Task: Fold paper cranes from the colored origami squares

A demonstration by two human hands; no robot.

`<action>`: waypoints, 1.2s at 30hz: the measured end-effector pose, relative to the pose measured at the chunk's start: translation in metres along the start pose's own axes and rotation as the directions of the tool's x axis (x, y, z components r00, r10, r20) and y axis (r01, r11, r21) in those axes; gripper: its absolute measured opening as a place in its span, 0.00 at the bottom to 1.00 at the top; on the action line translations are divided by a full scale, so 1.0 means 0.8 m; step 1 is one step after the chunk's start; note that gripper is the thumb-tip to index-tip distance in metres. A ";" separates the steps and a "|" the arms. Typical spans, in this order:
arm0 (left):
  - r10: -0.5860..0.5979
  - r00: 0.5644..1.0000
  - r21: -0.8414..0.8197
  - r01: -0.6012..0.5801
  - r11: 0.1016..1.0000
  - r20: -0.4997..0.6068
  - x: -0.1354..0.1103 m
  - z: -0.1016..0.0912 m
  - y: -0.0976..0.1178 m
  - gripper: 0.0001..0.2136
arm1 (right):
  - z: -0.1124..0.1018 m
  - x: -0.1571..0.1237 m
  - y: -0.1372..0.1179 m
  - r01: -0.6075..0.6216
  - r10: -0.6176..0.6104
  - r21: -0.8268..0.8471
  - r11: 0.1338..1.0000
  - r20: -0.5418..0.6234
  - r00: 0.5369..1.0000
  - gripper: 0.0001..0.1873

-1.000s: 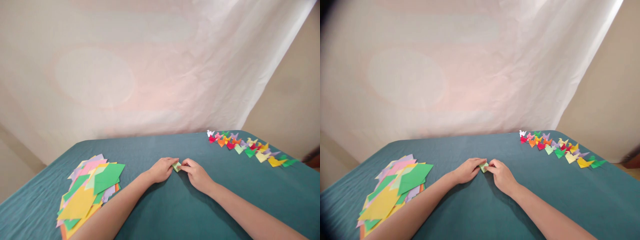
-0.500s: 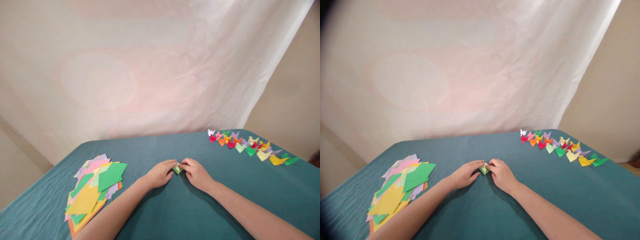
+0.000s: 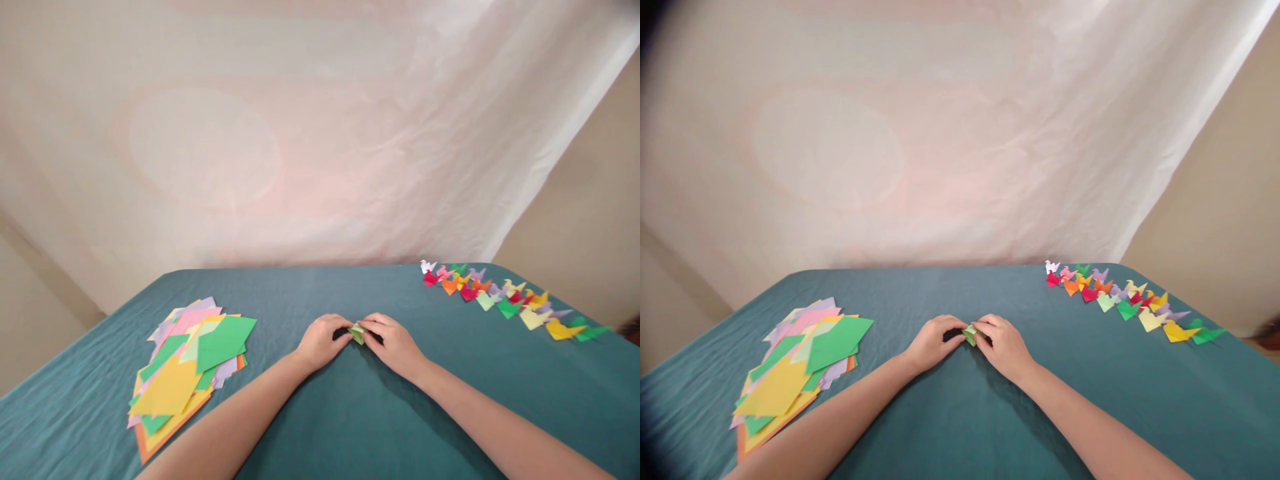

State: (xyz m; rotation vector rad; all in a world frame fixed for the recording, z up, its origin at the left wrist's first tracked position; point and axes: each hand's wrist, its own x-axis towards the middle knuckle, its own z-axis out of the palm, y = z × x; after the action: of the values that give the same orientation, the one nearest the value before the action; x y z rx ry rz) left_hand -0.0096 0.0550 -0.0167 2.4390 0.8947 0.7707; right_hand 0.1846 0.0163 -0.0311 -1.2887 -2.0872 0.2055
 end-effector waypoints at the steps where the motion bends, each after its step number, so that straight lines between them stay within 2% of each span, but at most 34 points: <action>1: -0.001 1.000 -0.006 0.001 1.000 0.003 0.000 0.000 0.000 0.09 | 0.001 0.002 -0.001 -0.013 0.012 0.016 1.000 0.009 1.000 0.12; 6: -0.026 1.000 -0.039 0.026 0.999 0.005 -0.001 0.000 -0.002 0.11 | 0.003 0.014 0.001 -0.072 0.065 0.103 0.992 0.064 0.996 0.10; 10: -0.106 0.994 -0.112 0.106 0.988 0.008 0.006 0.002 -0.007 0.12 | 0.005 0.023 0.007 -0.137 0.124 0.159 0.978 0.092 0.988 0.10; 16: -0.132 0.974 -0.255 0.178 0.951 0.186 0.021 -0.006 -0.016 0.13 | 0.009 0.025 0.012 -0.206 0.196 0.201 0.958 0.066 0.978 0.09; 18: -0.125 0.970 -0.303 0.186 0.935 0.210 0.022 -0.010 -0.017 0.13 | 0.011 0.024 0.013 -0.210 0.201 0.209 0.955 0.062 0.978 0.09; 21: -0.124 0.972 -0.312 0.184 0.932 0.200 0.020 -0.011 -0.016 0.13 | 0.014 0.023 0.014 -0.210 0.202 0.210 0.955 0.061 0.978 0.09; 27: -0.138 0.985 -0.279 0.162 0.946 0.104 0.015 0.000 -0.017 0.12 | 0.016 0.023 0.014 -0.208 0.202 0.199 0.958 0.052 0.978 0.09; 36: -0.145 0.987 -0.240 0.158 0.958 0.074 0.014 0.002 -0.016 0.10 | 0.015 0.023 0.013 -0.221 0.216 0.212 0.952 0.043 0.975 0.08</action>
State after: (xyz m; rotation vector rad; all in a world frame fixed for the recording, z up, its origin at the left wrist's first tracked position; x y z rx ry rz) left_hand -0.0071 0.0712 -0.0207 2.1386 0.8960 0.7092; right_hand 0.1794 0.0391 -0.0365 -1.3850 -1.8751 0.5297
